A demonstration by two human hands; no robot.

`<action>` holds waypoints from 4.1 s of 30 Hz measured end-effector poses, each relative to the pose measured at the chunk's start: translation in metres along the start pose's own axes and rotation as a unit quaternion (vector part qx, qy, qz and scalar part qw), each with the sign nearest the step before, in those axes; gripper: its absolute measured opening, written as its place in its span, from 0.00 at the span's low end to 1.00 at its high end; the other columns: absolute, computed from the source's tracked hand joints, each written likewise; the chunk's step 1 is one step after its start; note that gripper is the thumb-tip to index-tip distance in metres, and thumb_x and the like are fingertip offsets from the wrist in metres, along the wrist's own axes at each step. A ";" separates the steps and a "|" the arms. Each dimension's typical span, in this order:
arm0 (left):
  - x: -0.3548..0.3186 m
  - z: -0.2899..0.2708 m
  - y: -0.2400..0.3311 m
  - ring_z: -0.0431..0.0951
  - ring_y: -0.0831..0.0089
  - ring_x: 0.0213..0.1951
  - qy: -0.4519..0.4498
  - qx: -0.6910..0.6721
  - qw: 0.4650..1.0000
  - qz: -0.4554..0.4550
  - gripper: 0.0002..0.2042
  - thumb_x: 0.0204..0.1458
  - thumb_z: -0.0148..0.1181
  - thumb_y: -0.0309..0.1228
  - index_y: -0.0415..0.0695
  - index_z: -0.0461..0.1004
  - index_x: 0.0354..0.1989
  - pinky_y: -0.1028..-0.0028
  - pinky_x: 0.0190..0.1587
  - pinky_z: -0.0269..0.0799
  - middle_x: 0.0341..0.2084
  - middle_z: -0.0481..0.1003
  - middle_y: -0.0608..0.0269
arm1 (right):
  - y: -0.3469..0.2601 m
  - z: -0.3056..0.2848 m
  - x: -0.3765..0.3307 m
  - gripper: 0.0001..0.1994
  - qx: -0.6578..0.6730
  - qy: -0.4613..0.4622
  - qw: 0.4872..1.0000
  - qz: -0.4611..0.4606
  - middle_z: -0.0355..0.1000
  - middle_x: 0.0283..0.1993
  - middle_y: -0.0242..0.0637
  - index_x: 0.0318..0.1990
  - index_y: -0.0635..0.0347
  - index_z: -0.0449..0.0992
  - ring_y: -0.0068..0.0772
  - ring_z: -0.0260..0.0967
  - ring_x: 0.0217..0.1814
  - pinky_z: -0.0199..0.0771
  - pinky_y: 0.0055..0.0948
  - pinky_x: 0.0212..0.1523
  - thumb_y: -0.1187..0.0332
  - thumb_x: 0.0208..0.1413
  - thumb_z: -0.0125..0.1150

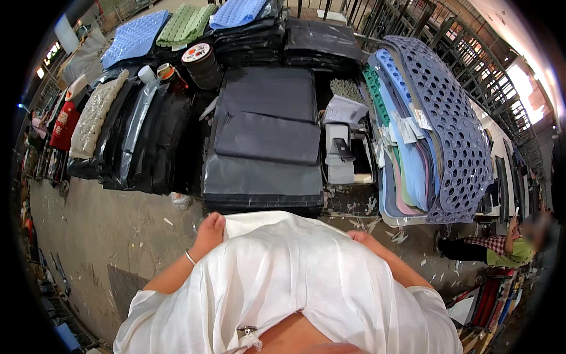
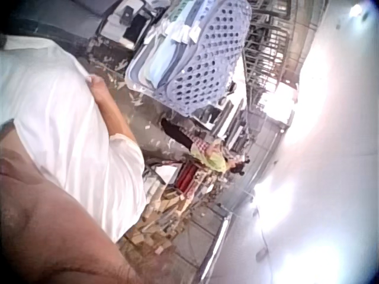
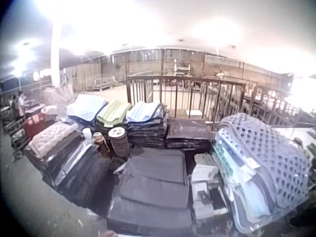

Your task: The person places rubber mats into plastic bags, seals them with an adhesive strip, and attaches shipping labels to the finished packages.

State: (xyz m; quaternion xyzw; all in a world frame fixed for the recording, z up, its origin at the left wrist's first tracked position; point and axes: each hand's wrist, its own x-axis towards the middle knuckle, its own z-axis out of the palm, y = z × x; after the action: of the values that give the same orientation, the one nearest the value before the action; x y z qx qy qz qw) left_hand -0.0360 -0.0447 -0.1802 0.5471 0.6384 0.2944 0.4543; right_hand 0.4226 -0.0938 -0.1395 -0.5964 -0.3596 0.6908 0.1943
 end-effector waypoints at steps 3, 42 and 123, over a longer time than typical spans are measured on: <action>0.007 -0.006 0.044 0.57 0.87 0.23 0.000 -0.086 0.996 -0.039 0.12 0.63 0.49 0.31 0.44 0.68 0.26 0.80 0.25 0.56 0.18 0.61 0.78 | 0.027 -0.012 0.020 0.12 0.078 0.044 0.995 -0.044 0.73 0.35 0.25 0.42 0.62 0.76 0.12 0.65 0.36 0.68 0.17 0.37 0.62 0.65 0.54; 0.049 0.106 0.060 0.72 0.65 0.26 -0.241 0.119 0.963 -0.002 0.10 0.56 0.56 0.33 0.38 0.73 0.29 0.67 0.31 0.68 0.22 0.73 0.56 | 0.015 -0.093 0.112 0.05 -0.041 0.068 0.994 -0.079 0.68 0.26 0.23 0.32 0.56 0.74 0.19 0.64 0.30 0.67 0.24 0.33 0.68 0.59 0.56; 0.132 0.327 0.296 0.70 0.80 0.24 -0.223 -0.347 0.904 0.108 0.03 0.55 0.54 0.19 0.41 0.72 0.34 0.79 0.27 0.67 0.29 0.73 0.65 | -0.128 -0.419 -0.069 0.14 -0.421 0.735 0.426 -0.318 0.74 0.50 0.50 0.50 0.64 0.74 0.52 0.72 0.51 0.71 0.40 0.51 0.69 0.59 0.51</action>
State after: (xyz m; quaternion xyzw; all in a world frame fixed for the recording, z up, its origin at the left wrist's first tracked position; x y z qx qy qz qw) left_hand 0.3886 0.1103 -0.0912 0.4719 0.3144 0.4151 0.7115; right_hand 0.8200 0.0547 -0.0114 -0.7294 -0.4906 -0.3573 0.3156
